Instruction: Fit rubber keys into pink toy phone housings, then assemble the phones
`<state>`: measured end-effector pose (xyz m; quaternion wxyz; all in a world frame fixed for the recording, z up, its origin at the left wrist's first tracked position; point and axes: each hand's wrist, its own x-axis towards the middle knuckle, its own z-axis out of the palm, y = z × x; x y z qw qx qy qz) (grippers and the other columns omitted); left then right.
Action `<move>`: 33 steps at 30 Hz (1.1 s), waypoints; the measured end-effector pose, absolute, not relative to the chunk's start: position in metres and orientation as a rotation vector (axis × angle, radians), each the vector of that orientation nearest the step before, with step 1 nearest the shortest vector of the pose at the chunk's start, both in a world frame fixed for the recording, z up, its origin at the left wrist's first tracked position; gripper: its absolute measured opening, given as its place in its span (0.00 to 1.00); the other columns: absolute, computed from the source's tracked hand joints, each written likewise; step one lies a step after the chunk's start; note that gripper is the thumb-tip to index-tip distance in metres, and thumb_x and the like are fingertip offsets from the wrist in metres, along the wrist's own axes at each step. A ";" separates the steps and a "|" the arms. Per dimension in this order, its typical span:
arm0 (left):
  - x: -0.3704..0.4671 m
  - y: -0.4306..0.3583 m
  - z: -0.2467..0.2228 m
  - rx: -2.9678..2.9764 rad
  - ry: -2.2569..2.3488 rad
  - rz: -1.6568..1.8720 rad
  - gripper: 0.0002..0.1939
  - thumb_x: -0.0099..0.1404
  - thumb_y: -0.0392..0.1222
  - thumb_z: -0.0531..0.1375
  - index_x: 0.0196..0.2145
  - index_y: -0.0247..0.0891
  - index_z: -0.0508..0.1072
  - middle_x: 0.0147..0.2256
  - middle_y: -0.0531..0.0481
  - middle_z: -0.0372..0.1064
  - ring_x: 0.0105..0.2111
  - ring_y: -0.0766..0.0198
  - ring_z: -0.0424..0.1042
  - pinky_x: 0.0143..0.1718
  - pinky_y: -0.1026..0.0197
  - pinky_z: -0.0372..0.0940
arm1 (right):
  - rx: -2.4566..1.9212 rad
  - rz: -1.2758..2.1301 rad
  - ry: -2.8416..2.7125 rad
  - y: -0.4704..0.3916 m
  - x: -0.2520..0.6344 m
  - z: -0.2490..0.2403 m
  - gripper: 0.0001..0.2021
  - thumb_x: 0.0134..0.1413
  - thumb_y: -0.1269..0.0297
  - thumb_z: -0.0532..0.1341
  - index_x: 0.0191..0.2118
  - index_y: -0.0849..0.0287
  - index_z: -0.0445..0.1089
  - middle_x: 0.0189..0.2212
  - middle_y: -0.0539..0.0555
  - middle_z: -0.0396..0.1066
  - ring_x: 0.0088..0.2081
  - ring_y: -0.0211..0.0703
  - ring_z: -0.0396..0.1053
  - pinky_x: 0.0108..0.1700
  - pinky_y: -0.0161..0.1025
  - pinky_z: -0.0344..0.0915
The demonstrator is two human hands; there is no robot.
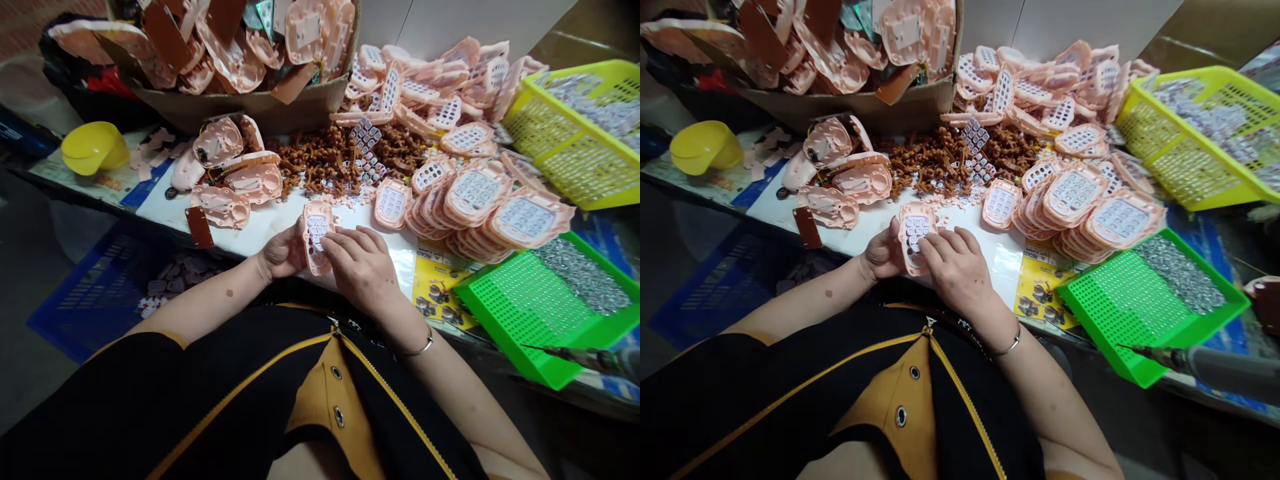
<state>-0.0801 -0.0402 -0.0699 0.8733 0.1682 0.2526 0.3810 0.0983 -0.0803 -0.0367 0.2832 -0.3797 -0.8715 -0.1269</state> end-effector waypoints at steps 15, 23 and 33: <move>-0.080 -0.041 -0.066 0.413 0.448 0.704 0.30 0.61 0.58 0.64 0.52 0.34 0.73 0.48 0.40 0.77 0.55 0.50 0.72 0.59 0.52 0.62 | -0.994 0.001 -2.445 -0.086 0.088 -0.054 0.36 0.64 0.45 0.53 0.65 0.71 0.58 0.64 0.72 0.60 0.66 0.56 0.58 0.65 0.53 0.57; -0.081 -0.041 -0.064 0.396 0.456 0.778 0.33 0.60 0.60 0.63 0.54 0.32 0.71 0.47 0.38 0.77 0.54 0.49 0.73 0.56 0.52 0.65 | -0.892 -0.308 -2.326 -0.094 0.087 -0.069 0.18 0.65 0.67 0.56 0.58 0.65 0.68 0.58 0.64 0.70 0.62 0.48 0.65 0.64 0.46 0.60; -0.082 -0.042 -0.061 0.340 0.444 0.858 0.31 0.63 0.65 0.56 0.49 0.35 0.73 0.43 0.40 0.78 0.49 0.48 0.76 0.52 0.47 0.68 | -0.959 -0.123 -2.120 -0.094 0.089 -0.072 0.31 0.62 0.56 0.60 0.66 0.63 0.56 0.59 0.67 0.68 0.65 0.52 0.61 0.64 0.54 0.59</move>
